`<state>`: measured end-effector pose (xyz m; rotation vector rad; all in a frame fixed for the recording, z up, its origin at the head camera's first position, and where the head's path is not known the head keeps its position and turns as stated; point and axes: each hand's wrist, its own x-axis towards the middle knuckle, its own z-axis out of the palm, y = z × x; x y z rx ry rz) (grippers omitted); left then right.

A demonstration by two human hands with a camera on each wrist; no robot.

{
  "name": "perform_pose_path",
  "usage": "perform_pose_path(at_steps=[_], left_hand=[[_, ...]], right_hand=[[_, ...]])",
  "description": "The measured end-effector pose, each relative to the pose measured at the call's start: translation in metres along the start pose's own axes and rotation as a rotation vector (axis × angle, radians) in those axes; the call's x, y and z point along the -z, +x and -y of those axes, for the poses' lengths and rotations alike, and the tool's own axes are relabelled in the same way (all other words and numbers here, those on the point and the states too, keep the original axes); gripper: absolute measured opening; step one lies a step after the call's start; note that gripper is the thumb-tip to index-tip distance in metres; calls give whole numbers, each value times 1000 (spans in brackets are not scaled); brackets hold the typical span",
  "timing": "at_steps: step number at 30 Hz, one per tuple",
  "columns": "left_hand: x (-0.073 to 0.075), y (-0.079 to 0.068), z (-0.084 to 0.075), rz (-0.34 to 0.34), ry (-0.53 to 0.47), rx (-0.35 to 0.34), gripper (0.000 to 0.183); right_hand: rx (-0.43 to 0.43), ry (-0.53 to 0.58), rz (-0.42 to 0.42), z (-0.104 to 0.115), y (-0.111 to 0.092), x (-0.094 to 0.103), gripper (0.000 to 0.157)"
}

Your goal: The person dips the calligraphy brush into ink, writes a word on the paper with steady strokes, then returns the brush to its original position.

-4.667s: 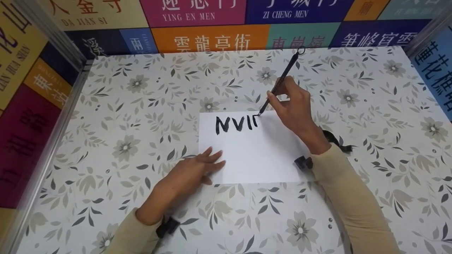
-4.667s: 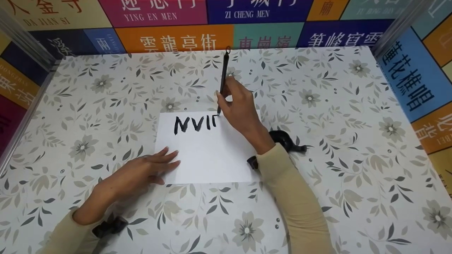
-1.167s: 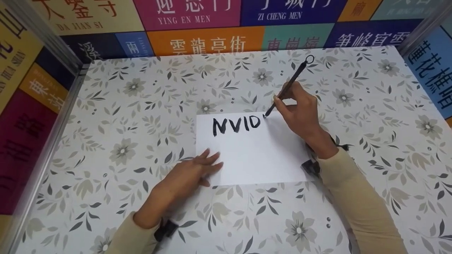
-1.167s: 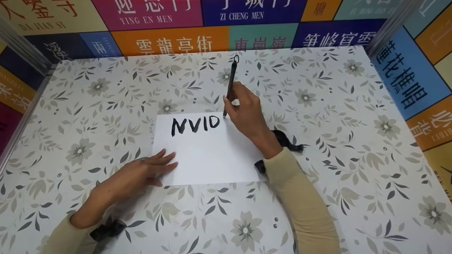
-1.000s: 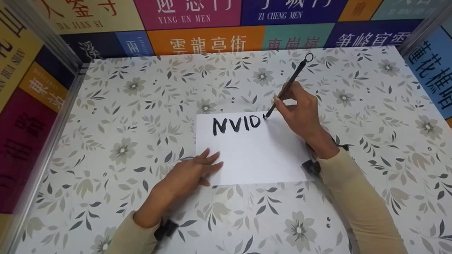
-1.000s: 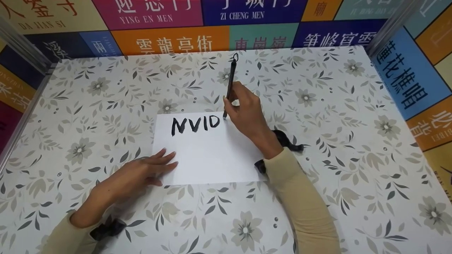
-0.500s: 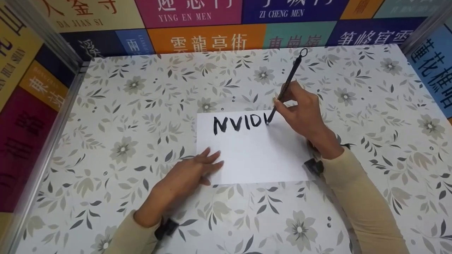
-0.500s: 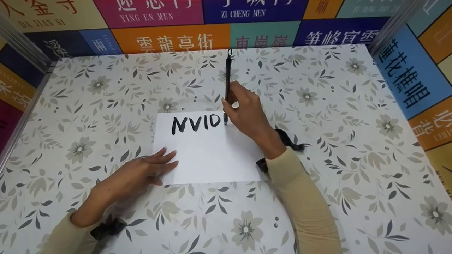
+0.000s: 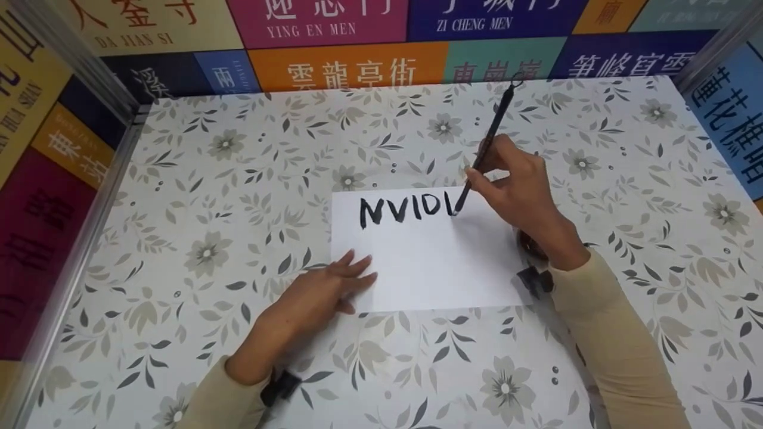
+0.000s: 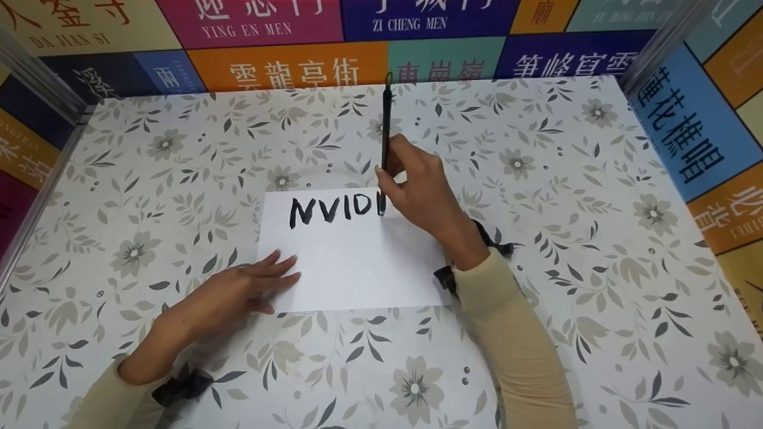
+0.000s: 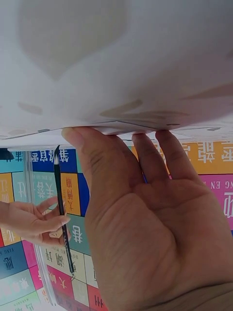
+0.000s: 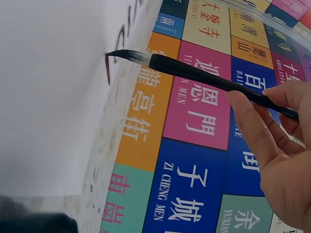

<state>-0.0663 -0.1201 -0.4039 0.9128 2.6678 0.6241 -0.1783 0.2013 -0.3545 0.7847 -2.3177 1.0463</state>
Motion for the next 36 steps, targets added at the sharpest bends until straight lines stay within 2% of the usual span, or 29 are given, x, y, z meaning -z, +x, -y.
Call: perform_pose_path(at_steps=[8, 18, 27, 36], left_hand=[[0, -1, -1, -6, 2, 0, 58], [-1, -1, -1, 2, -7, 10, 57], [0, -1, -1, -17, -4, -8, 56], [0, -1, -2, -30, -5, -14, 54]], right_hand=[[-22, 2, -147, -5, 3, 7, 23], [-40, -8, -189, -24, -1, -7, 23], [-2, -2, -153, -27, -1, -10, 22], [-26, -16, -98, -25, -1, -8, 20]])
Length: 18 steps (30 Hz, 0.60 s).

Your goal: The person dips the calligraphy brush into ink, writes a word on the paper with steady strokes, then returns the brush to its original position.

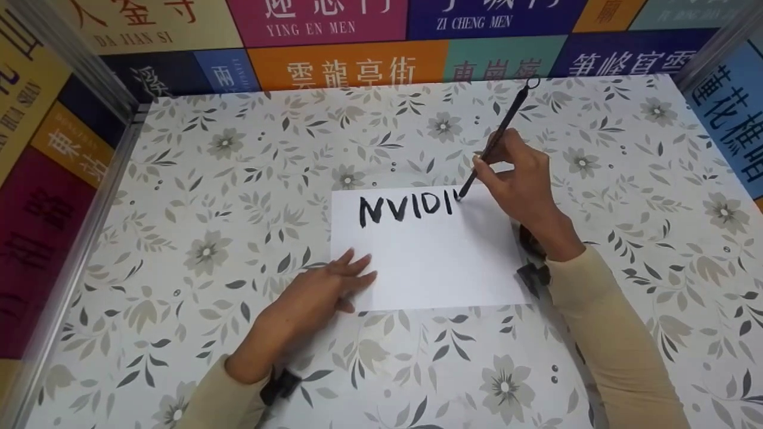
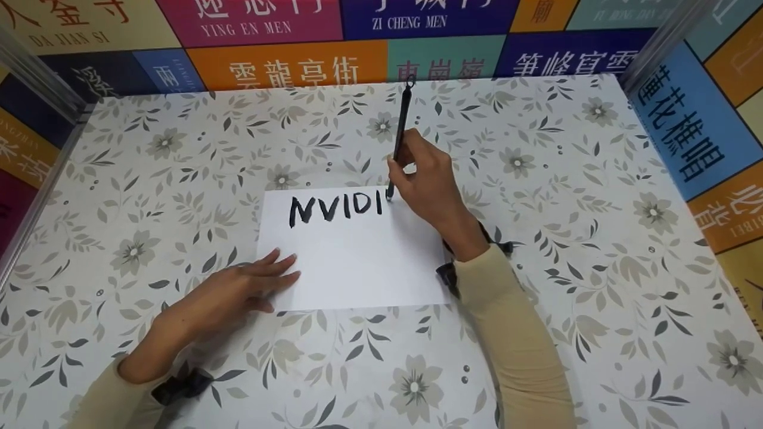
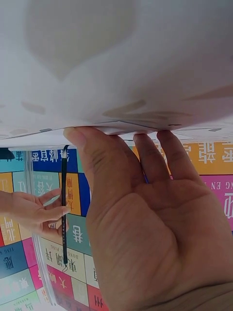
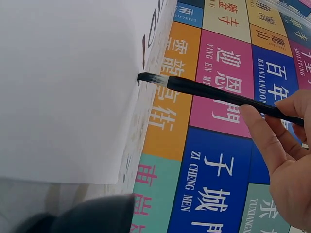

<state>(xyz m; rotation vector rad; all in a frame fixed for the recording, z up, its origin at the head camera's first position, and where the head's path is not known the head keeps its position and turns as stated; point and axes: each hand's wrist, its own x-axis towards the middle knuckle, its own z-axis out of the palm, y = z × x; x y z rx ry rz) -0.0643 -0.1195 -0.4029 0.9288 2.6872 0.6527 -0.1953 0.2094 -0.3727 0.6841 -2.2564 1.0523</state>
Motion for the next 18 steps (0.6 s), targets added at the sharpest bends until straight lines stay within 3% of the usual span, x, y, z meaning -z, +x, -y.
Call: perform_pose_path(at_steps=[13, 18], left_hand=[[1, -1, -2, 11, -18, 32, 59], [1, -1, -2, 17, -28, 40, 57]], right_hand=[[5, -32, 100, 8, 1, 7, 20], [26, -19, 80, 14, 3, 11, 20]])
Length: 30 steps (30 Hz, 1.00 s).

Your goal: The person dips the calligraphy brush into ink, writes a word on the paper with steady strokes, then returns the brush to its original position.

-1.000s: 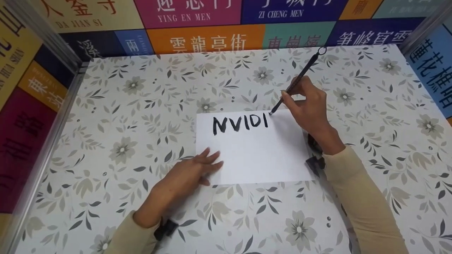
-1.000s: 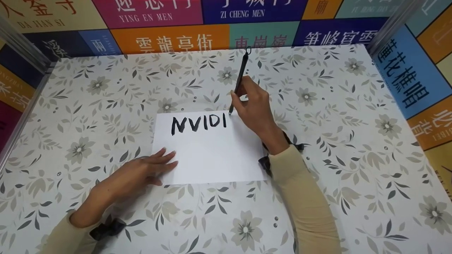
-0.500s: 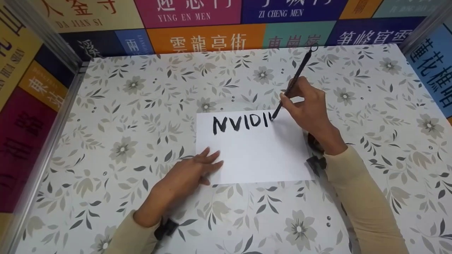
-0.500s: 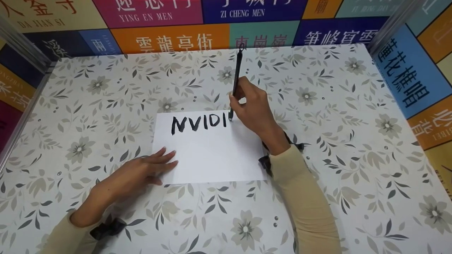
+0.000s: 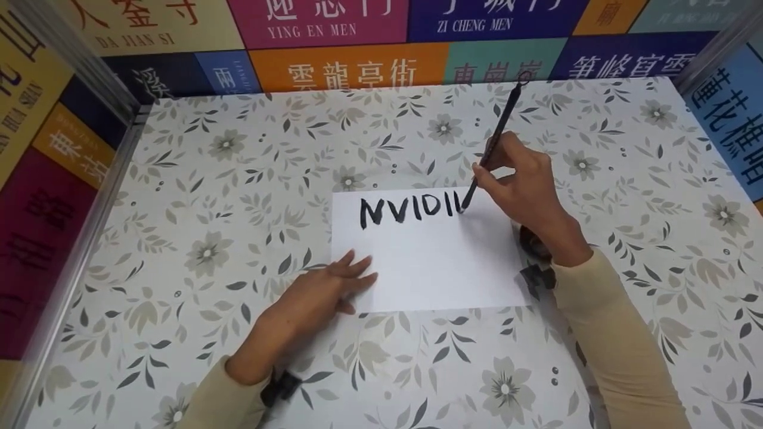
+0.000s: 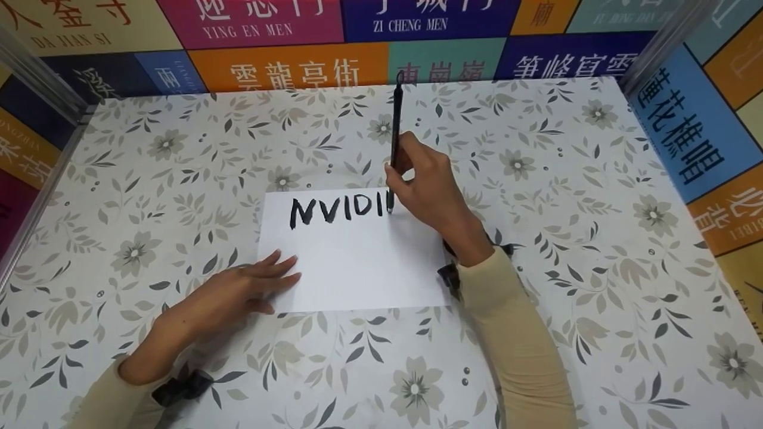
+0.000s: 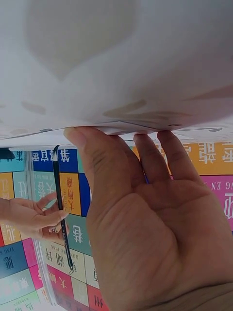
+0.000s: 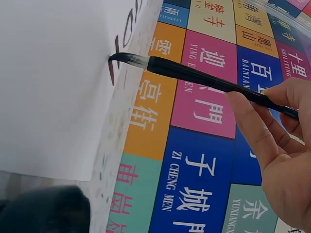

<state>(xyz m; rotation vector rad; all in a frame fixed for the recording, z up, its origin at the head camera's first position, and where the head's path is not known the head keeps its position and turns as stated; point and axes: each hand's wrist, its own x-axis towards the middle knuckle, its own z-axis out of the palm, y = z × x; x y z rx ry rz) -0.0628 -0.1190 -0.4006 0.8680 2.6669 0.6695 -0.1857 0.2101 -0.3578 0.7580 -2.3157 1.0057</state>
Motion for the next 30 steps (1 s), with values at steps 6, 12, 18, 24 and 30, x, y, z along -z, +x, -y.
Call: perform_pose_path(at_steps=[6, 12, 18, 24, 30], left_hand=[[-1, 1, 3, 4, 34, -26, 54], [-1, 1, 2, 6, 29, -26, 57], [0, 1, 1, 12, 12, -9, 60], [0, 0, 1, 14, 3, 2, 58], [0, 0, 2, 10, -12, 4, 54]], right_hand=[[4, 2, -125, 1, 3, 0, 21], [-5, 6, -170, -11, 1, -7, 22], [-36, 22, -174, -16, -1, -10, 23], [-26, 16, -170, -19, -1, -12, 22], [1, -19, -155, -21, 0, -9, 20]])
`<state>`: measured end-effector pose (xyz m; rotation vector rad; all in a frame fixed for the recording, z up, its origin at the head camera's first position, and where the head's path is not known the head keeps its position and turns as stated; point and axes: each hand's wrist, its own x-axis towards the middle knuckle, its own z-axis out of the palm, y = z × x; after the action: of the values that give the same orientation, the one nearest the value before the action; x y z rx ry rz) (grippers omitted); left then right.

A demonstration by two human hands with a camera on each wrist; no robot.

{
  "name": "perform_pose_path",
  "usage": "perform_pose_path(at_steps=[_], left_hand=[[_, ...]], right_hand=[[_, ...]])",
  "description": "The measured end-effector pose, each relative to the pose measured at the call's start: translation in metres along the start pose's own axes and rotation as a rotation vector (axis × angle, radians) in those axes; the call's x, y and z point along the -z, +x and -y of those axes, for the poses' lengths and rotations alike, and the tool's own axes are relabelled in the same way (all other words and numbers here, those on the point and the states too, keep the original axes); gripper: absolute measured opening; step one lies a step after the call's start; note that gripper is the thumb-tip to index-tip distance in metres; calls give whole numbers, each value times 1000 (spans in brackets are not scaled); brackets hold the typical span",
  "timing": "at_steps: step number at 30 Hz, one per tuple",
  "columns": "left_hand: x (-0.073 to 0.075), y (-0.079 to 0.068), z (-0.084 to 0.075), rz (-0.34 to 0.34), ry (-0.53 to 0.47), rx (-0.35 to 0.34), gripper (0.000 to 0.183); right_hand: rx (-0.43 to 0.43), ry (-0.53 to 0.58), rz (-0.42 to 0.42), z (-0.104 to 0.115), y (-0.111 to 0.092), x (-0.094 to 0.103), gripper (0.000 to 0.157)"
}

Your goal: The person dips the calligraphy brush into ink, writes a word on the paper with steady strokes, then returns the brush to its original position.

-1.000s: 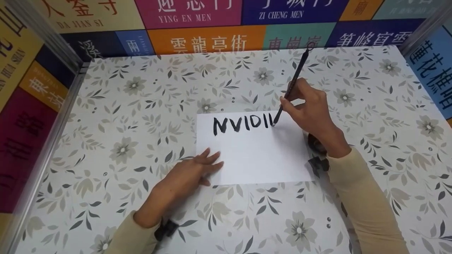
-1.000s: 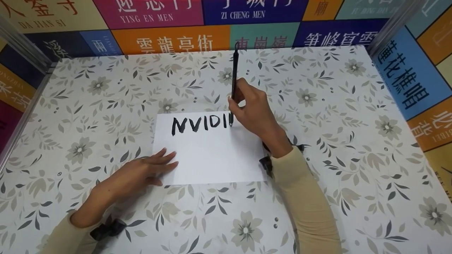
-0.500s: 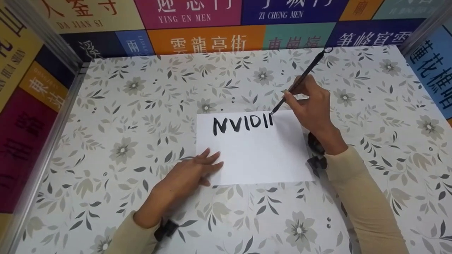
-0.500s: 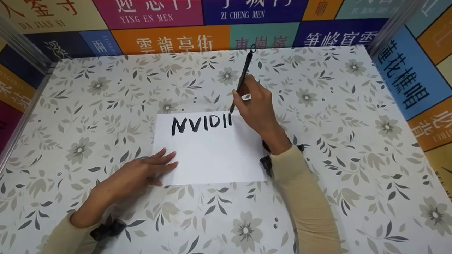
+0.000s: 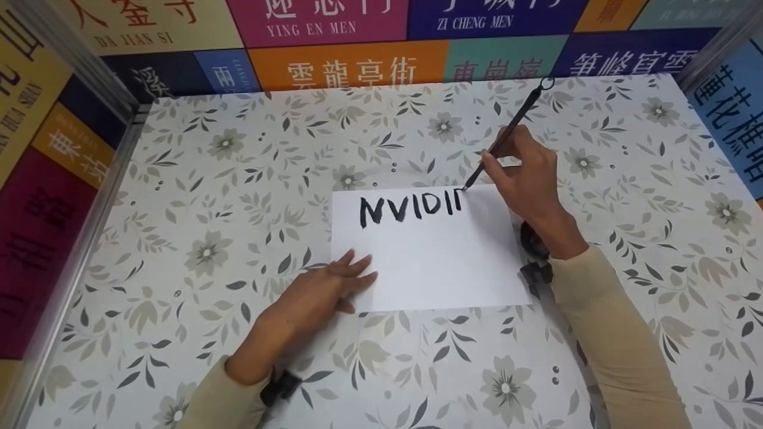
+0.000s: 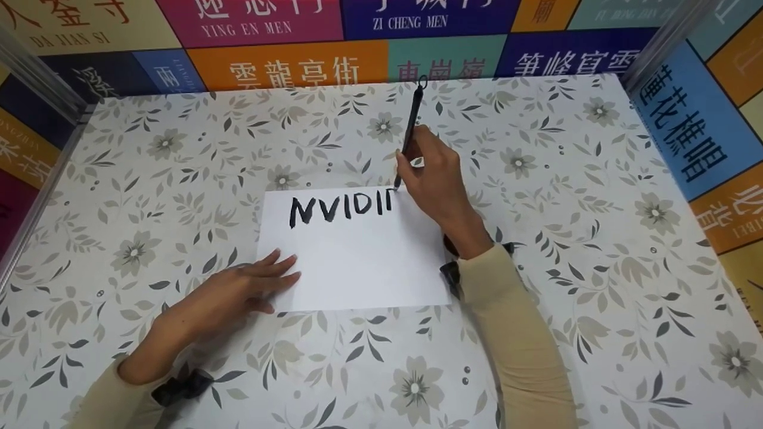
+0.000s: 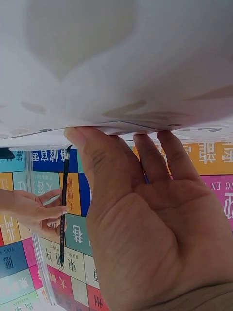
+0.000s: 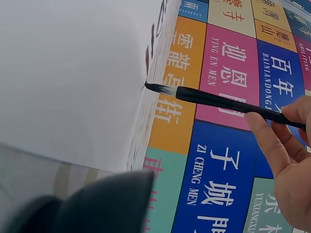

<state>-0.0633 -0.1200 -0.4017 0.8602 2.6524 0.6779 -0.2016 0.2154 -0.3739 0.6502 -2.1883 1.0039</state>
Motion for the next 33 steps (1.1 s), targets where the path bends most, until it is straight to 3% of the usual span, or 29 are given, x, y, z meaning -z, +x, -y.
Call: perform_pose_path(at_steps=[11, 19, 33], left_hand=[[-1, 1, 1, -11, 54, -29, 55], [-1, 1, 1, -6, 15, -12, 53], [-1, 1, 1, -17, 29, -26, 56]], right_hand=[[-32, -24, 8, 1, 1, 1, 21], [-29, -19, 30, 2, 0, 4, 19], [-4, -46, 69, 1, 1, 7, 20]])
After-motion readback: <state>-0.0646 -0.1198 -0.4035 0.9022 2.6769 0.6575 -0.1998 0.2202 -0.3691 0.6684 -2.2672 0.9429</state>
